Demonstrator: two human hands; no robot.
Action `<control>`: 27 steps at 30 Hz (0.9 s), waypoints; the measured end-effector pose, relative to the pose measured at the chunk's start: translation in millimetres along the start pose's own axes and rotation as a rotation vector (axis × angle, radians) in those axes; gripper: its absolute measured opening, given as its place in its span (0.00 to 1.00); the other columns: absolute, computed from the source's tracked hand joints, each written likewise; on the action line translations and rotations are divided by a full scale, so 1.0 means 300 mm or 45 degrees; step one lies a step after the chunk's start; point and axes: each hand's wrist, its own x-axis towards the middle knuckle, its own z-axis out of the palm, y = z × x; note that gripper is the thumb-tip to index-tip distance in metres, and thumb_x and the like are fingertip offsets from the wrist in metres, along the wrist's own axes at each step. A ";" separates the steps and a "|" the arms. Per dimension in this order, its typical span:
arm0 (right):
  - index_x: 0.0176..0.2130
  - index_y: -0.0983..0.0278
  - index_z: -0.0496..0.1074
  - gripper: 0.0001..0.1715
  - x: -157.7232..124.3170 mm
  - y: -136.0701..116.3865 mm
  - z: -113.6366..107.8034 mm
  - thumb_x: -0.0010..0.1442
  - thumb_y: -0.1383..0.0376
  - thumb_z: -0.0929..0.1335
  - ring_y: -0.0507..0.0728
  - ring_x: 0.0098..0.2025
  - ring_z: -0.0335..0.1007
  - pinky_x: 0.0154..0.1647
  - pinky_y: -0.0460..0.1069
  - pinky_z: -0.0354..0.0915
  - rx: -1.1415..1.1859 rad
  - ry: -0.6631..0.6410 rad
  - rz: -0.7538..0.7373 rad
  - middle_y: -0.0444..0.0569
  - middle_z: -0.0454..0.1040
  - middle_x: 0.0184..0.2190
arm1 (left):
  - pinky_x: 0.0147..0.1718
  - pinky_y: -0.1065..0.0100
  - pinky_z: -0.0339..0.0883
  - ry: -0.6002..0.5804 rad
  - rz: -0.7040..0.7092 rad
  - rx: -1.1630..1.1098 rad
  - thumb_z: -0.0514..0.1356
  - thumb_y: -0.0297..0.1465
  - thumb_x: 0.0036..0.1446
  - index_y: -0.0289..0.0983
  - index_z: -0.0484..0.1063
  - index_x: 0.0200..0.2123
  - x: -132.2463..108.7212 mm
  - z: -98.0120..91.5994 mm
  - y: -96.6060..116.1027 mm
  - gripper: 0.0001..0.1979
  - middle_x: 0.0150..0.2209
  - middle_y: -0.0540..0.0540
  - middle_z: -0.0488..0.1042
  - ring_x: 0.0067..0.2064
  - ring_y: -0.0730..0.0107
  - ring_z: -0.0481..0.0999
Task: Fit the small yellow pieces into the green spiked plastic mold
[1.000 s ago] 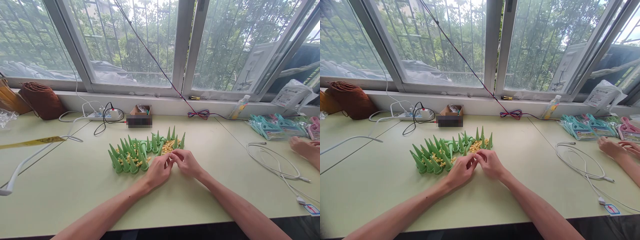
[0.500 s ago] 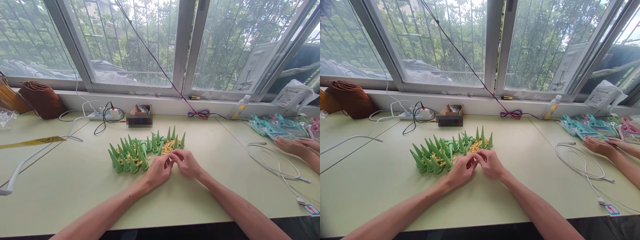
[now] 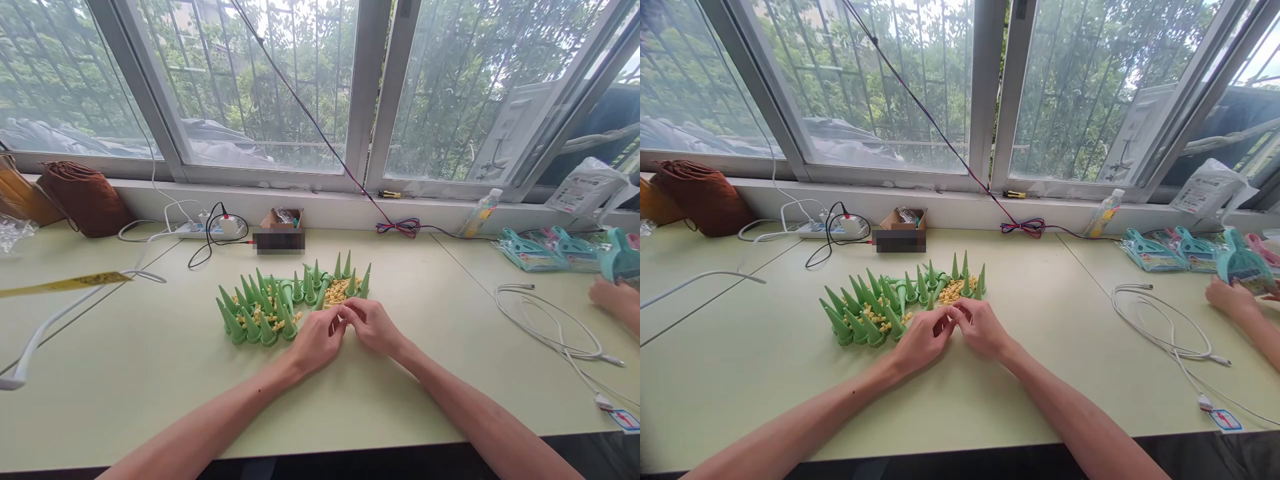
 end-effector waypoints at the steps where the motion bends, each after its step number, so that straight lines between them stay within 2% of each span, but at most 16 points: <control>1: 0.35 0.65 0.73 0.17 0.000 0.000 0.000 0.69 0.59 0.61 0.52 0.29 0.65 0.30 0.47 0.61 0.001 -0.002 0.004 0.47 0.75 0.29 | 0.27 0.72 0.56 -0.003 -0.002 0.003 0.53 0.26 0.63 0.37 0.68 0.34 0.000 0.000 0.000 0.06 0.24 0.53 0.70 0.24 0.75 0.65; 27: 0.33 0.64 0.70 0.16 0.001 0.000 -0.002 0.69 0.61 0.61 0.52 0.28 0.63 0.29 0.47 0.59 -0.032 -0.021 -0.001 0.45 0.73 0.28 | 0.28 0.71 0.58 -0.029 -0.018 0.019 0.52 0.26 0.63 0.37 0.70 0.35 0.002 -0.002 0.002 0.07 0.24 0.53 0.71 0.25 0.74 0.67</control>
